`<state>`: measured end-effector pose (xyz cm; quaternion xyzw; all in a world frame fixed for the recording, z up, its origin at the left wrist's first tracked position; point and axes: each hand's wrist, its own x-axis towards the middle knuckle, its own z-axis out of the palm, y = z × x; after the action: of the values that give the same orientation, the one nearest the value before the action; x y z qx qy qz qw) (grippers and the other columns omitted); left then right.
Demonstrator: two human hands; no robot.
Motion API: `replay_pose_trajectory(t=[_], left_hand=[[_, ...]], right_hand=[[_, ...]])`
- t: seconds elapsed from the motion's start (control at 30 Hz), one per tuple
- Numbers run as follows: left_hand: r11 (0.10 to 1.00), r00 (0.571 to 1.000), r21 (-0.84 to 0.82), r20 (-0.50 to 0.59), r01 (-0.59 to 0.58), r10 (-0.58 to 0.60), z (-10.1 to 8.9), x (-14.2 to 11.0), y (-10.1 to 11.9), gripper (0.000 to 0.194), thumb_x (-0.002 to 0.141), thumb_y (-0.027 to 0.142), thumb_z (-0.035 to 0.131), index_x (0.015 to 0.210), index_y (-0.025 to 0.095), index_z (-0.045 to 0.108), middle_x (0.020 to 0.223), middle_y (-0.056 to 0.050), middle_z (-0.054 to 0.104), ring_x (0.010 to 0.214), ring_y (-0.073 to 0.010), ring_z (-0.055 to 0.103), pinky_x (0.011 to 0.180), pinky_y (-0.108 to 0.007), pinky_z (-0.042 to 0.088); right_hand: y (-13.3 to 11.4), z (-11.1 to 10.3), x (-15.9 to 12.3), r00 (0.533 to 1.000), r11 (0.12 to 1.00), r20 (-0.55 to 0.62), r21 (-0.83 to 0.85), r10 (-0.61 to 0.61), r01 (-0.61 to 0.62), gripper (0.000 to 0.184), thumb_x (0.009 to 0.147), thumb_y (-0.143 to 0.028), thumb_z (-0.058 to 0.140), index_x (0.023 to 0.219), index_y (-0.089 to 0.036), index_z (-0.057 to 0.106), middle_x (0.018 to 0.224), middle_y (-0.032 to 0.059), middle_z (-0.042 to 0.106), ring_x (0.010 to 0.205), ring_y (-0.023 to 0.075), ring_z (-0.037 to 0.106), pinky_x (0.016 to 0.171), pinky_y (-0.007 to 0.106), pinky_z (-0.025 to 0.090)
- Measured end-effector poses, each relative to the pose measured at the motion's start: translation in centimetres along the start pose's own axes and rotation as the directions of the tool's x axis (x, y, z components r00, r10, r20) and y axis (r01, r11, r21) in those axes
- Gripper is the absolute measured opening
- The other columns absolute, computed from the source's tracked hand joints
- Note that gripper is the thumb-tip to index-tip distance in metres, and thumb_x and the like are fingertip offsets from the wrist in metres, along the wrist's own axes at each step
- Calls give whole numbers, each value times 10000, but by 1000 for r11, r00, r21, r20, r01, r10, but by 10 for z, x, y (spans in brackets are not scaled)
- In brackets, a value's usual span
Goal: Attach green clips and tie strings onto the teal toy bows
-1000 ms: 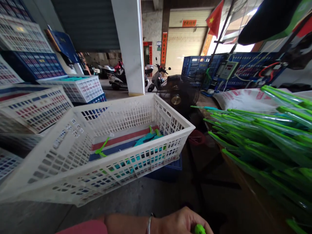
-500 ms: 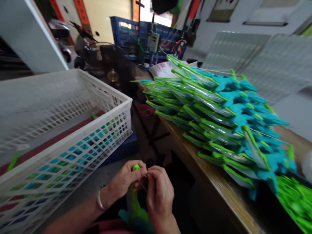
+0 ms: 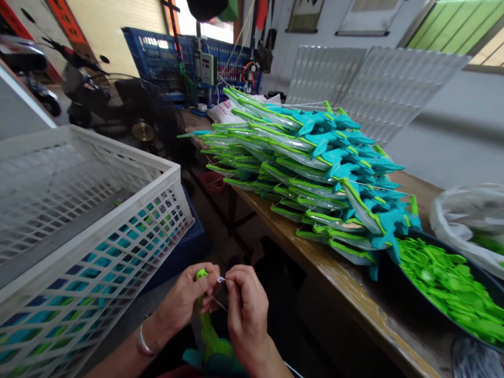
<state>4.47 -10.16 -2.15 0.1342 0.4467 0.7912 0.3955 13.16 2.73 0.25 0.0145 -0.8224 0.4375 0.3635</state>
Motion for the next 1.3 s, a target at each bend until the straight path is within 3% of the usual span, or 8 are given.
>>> replay_pose_trajectory(t=[0.13,0.33,0.57,0.77,0.93,1.2,1.3], left_hand=[[999,1000,-29,-2,28,-28,0,3,-5,362,856,430,796,721,155,603,582,44,514,484,-63,444,477,-180,358],[998,999,67,-30,18,-16,4,3,-6,387,845,488,790,740,162,611,532,56,494,442,-65,424,433,-170,358],[985,999,171,-40,-2,9,15,3,3,430,855,527,764,717,171,565,523,67,468,436,-68,405,427,-180,366],[978,999,209,-31,-6,13,19,4,4,402,898,498,717,718,179,550,520,64,469,430,-76,402,432,-199,346],[978,1000,207,11,-11,9,21,5,3,393,905,483,711,722,179,540,532,62,468,432,-73,397,436,-200,335],[970,1000,245,26,2,-8,25,6,-3,413,909,518,702,731,182,541,526,61,465,429,-75,395,436,-201,334],[974,1000,227,14,10,-13,24,8,-1,454,891,551,715,705,185,520,535,59,444,439,-77,379,427,-196,324]], right_hand=[[-1,-4,2,997,1000,83,11,-7,6,207,994,-129,587,1183,-210,608,1036,51,619,861,138,630,743,232,539],[-4,-15,13,990,1000,144,2,11,-11,79,977,-119,635,983,-188,672,871,18,625,742,123,623,649,210,513],[-2,-26,18,979,981,181,-149,-95,123,119,995,-119,579,922,-184,646,841,23,635,715,130,615,616,224,503],[-5,-49,25,946,899,260,-340,-193,277,150,948,-58,504,904,-177,584,822,40,611,732,157,572,618,262,484],[-10,-69,28,931,873,315,-384,-183,301,153,932,-72,455,877,-185,543,799,38,574,721,161,527,595,276,438],[-4,-66,19,915,741,370,-568,-160,359,193,913,-101,441,764,-189,528,739,45,510,684,187,466,601,323,428],[-7,-72,14,938,692,288,-637,-194,339,215,911,-69,431,761,-193,521,720,39,519,665,184,471,591,317,438]])
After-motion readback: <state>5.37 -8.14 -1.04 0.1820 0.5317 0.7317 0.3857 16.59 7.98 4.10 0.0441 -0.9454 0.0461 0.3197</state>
